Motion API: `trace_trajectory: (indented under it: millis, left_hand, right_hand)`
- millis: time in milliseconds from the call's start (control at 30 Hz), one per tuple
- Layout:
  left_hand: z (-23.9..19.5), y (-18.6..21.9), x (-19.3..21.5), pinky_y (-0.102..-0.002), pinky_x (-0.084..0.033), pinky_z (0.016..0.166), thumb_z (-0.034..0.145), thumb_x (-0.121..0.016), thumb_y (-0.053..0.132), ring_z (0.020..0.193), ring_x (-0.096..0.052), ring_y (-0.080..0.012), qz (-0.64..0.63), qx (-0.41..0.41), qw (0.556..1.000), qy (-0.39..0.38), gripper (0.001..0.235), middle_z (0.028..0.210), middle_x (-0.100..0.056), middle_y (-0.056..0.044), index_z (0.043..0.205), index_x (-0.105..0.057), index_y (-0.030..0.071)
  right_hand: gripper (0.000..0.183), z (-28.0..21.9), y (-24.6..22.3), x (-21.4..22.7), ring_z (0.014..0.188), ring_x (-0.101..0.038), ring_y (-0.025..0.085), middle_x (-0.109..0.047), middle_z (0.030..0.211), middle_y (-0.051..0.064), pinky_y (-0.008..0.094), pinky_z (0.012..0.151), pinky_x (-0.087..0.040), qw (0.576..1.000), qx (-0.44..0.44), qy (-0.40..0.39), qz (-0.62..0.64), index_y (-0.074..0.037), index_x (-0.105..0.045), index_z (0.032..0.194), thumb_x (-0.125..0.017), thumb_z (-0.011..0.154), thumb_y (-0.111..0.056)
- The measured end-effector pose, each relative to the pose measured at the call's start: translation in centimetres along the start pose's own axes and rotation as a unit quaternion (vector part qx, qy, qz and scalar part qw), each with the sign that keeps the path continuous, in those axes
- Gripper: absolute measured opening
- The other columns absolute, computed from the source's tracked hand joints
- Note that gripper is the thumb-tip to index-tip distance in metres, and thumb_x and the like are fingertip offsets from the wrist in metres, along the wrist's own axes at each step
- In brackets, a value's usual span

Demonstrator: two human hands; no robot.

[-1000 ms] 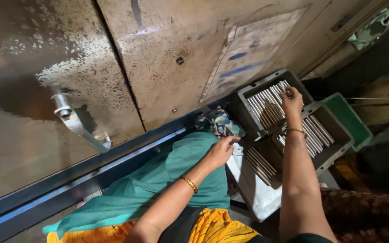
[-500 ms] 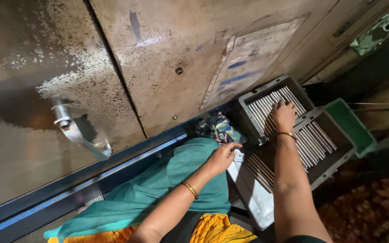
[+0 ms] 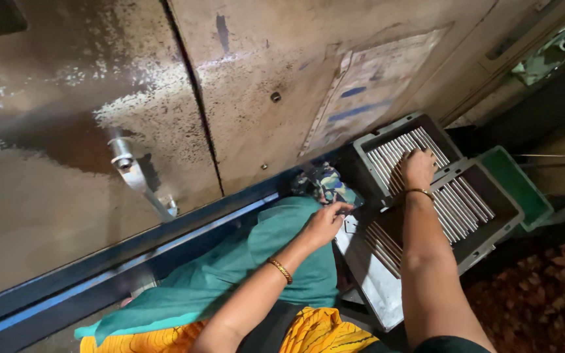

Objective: The person opens a machine door, wipes the interior with a cloth, then uses a metal rod to scrub a specific area on the door. They repeat the wiping and scrubbing actions on the same spot before closing the door.

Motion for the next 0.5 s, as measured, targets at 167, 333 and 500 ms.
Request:
trace_trajectory:
  millis: [167,333,500]
  left_hand:
    - [-1.0,0.5,1.1,-0.037,-0.056,0.08,0.099,-0.058,0.011,0.089,-0.071,-0.0294,0.033,0.076,0.997,-0.007,0.033,0.103,-0.074,-0.017,0.13,-0.067,0.014]
    - [-0.9,1.1,1.2,-0.035,-0.053,0.1,0.097,-0.06,0.009,0.131,-0.056,-0.0283,-0.057,-0.076,0.993,0.065,0.044,0.147,-0.055,-0.015,0.14,-0.051,0.008]
    - [-0.7,0.0,0.7,-0.041,-0.034,0.121,0.096,-0.063,0.005,0.151,-0.035,-0.0364,-0.01,-0.136,0.986,0.098,0.066,0.16,-0.038,-0.021,0.154,-0.033,0.002]
  right_hand:
    - [0.065,-2.3,-4.5,2.1,0.147,-0.023,0.05,-0.025,0.164,0.026,0.071,0.112,-0.021,0.996,0.002,0.053,0.07,-0.008,-0.046,0.152,-0.067,0.097,-0.036]
    - [0.082,-12.3,-12.3,1.8,0.155,-0.016,0.054,-0.011,0.173,0.028,0.064,0.126,-0.017,0.954,0.216,0.12,0.171,-0.019,-0.031,0.167,-0.071,0.097,-0.029]
    - [0.078,-18.7,-15.8,-0.3,0.15,-0.019,0.054,-0.014,0.168,0.026,0.063,0.119,-0.027,0.941,0.321,0.033,0.106,-0.03,-0.034,0.16,-0.069,0.091,-0.043]
Point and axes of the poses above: each hand's wrist, its own z-axis towards the middle knuckle, its own x-axis out of the back of the hand, y = z × x, the point moved 4 cm from there along z, towards the middle knuckle
